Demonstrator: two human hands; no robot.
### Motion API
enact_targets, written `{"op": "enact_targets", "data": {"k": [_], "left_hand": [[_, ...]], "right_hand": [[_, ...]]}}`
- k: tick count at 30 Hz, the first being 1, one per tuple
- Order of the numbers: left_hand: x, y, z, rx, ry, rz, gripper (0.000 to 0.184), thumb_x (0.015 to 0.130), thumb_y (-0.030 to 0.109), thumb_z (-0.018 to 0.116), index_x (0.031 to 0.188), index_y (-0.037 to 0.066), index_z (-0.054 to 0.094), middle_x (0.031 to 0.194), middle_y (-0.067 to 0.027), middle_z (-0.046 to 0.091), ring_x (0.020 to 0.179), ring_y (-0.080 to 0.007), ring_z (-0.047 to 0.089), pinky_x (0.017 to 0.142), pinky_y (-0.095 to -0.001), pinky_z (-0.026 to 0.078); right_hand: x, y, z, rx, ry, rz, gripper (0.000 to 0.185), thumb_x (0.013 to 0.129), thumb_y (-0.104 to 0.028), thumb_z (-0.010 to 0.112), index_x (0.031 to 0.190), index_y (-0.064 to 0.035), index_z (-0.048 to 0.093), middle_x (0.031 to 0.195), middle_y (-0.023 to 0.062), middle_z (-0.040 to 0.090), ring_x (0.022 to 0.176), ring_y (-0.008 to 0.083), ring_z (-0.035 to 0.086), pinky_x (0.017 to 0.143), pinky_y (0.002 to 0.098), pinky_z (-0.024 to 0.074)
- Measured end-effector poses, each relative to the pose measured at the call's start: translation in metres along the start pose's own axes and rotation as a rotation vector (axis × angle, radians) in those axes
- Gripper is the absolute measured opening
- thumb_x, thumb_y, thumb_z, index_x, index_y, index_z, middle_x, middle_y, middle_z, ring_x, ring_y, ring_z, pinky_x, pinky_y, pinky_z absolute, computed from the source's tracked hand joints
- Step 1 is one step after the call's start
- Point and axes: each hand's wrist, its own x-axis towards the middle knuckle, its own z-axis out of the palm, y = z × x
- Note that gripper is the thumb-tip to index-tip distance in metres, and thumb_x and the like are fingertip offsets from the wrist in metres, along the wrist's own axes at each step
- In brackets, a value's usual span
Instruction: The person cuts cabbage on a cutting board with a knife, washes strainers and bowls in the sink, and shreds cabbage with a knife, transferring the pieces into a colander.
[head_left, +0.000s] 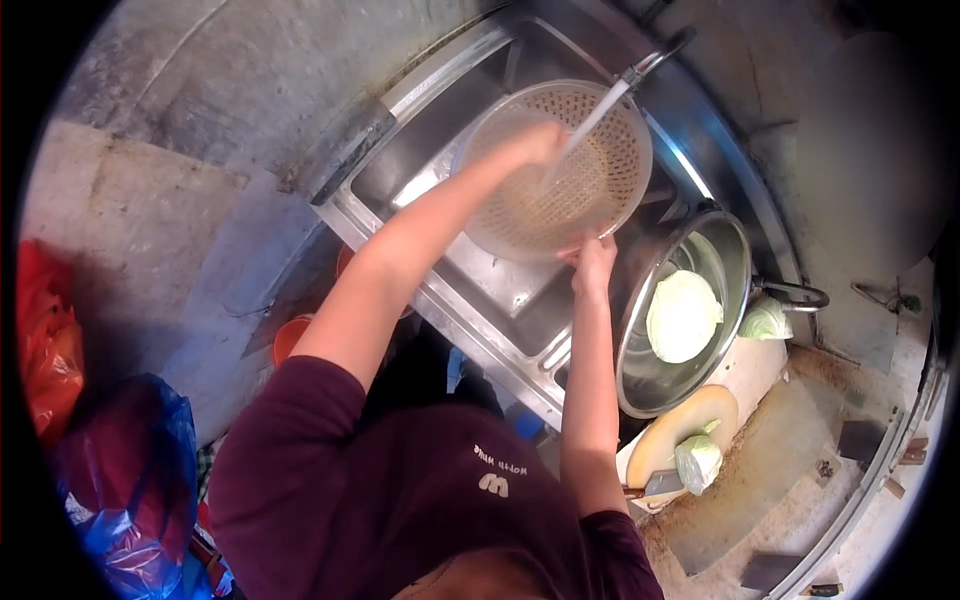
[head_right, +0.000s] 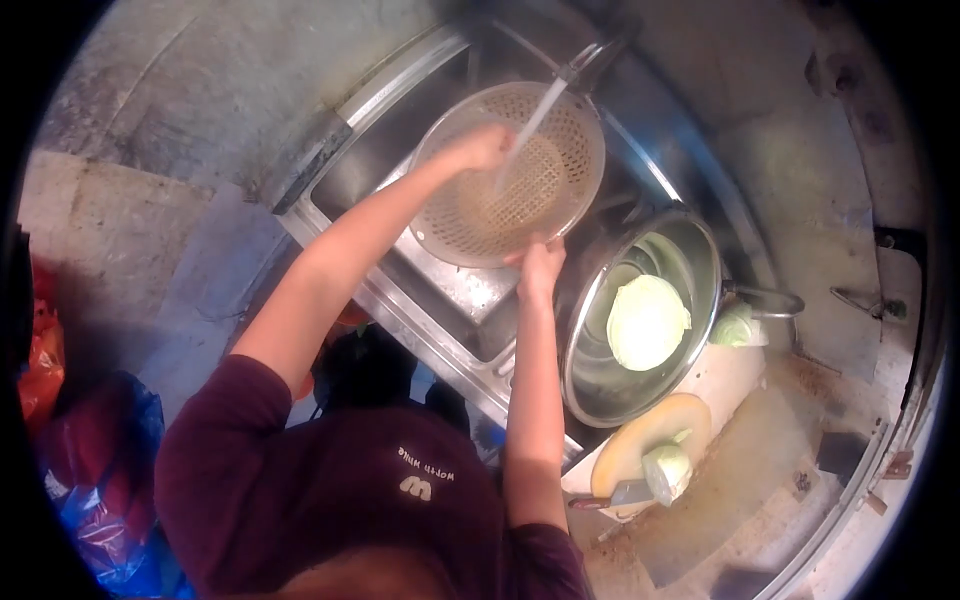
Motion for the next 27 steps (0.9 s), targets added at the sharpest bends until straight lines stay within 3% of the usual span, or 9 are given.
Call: {"op": "enact_targets", "data": {"k": [3,6,8,12,19,21,24,25,27], "left_hand": [[0.006,0.02,0.0,-0.179,-0.087,0.056,0.016,0.075,0.011,0.058,0.089,0.003,0.062,0.082,-0.009,0.065,0.077,-0.0214,0.061,0.071,-0.034,0.048],[0.028,0.023,0.023,-0.687,-0.026,0.092,0.016,0.072,0.02,0.063,0.082,0.007,0.066,0.076,-0.0139,0.065,0.073,-0.0226,0.064,0.069,-0.0369,0.048],[0.024,0.023,0.025,-0.577,0.06,-0.002,0.017,0.074,0.017,0.062,0.087,0.005,0.064,0.078,-0.0115,0.065,0.076,-0.0199,0.062,0.071,-0.0356,0.048],[0.009,0.025,0.021,-0.362,0.167,-0.157,0.019,0.076,0.018,0.061,0.089,0.004,0.063,0.079,-0.012,0.064,0.076,-0.0197,0.061,0.071,-0.0348,0.047],[0.007,0.021,0.015,-0.297,0.279,0.027,0.025,0.077,0.023,0.063,0.094,0.005,0.063,0.081,-0.0137,0.064,0.076,-0.0228,0.062,0.071,-0.0362,0.047],[0.011,0.009,0.033,-0.34,0.269,-0.036,0.03,0.079,0.027,0.063,0.097,0.004,0.062,0.083,-0.0127,0.065,0.077,-0.024,0.062,0.071,-0.0371,0.047],[-0.013,0.054,0.023,-0.901,0.101,-0.446,0.038,0.083,0.034,0.06,0.105,0.003,0.059,0.092,-0.0106,0.065,0.078,-0.0227,0.063,0.071,-0.0357,0.049],[-0.017,0.056,0.021,-0.907,0.076,-0.407,0.039,0.085,0.034,0.057,0.107,0.002,0.057,0.094,-0.0103,0.065,0.079,-0.022,0.063,0.072,-0.0348,0.049],[-0.029,0.052,0.013,-0.923,0.026,-0.33,0.042,0.089,0.036,0.052,0.113,0.002,0.055,0.1,-0.0099,0.064,0.082,-0.0205,0.063,0.072,-0.0331,0.05]], "right_hand": [[0.004,-0.005,0.018,-0.029,-0.043,-0.02,0.031,0.082,-0.009,0.044,0.109,0.005,0.047,0.076,0.0122,0.056,0.041,0.0176,0.051,0.037,0.0257,0.0427],[0.015,-0.025,0.033,-0.03,-0.088,-0.065,0.033,0.08,-0.007,0.044,0.111,0.0047,0.048,0.074,0.0113,0.055,0.041,0.0165,0.05,0.036,0.0263,0.0433],[0.021,-0.043,0.034,-0.032,-0.127,-0.132,0.041,0.079,-0.007,0.044,0.118,0.0037,0.046,0.071,0.0084,0.052,0.046,0.0162,0.052,0.038,0.027,0.0467],[0.021,-0.059,0.029,-0.027,-0.116,-0.19,0.042,0.08,-0.007,0.044,0.121,0.0033,0.044,0.075,0.0112,0.056,0.042,0.0164,0.051,0.038,0.026,0.0455],[0.005,-0.055,0.024,-0.034,-0.005,-0.111,0.039,0.081,-0.007,0.044,0.119,0.0044,0.047,0.078,0.0147,0.059,0.044,0.0182,0.055,0.038,0.0271,0.0451],[0.006,-0.053,0.024,-0.169,-0.003,-0.172,0.041,0.081,-0.009,0.047,0.12,0.0028,0.047,0.081,0.0178,0.061,0.052,0.0247,0.059,0.043,0.0316,0.0476],[0.021,-0.023,0.029,-0.679,0.107,-0.48,0.045,0.08,-0.015,0.053,0.123,-0.0032,0.045,0.089,0.0242,0.062,0.071,0.0376,0.063,0.062,0.0399,0.0509],[0.004,-0.035,0.04,-0.805,0.017,-0.372,0.049,0.08,-0.02,0.057,0.125,-0.0086,0.045,0.098,0.0259,0.06,0.083,0.0422,0.06,0.075,0.0422,0.0481],[0.006,-0.007,0.043,-0.861,-0.027,-0.607,0.045,0.08,-0.02,0.056,0.123,-0.0084,0.049,0.107,0.0235,0.057,0.084,0.0383,0.061,0.076,0.042,0.0483]]}}
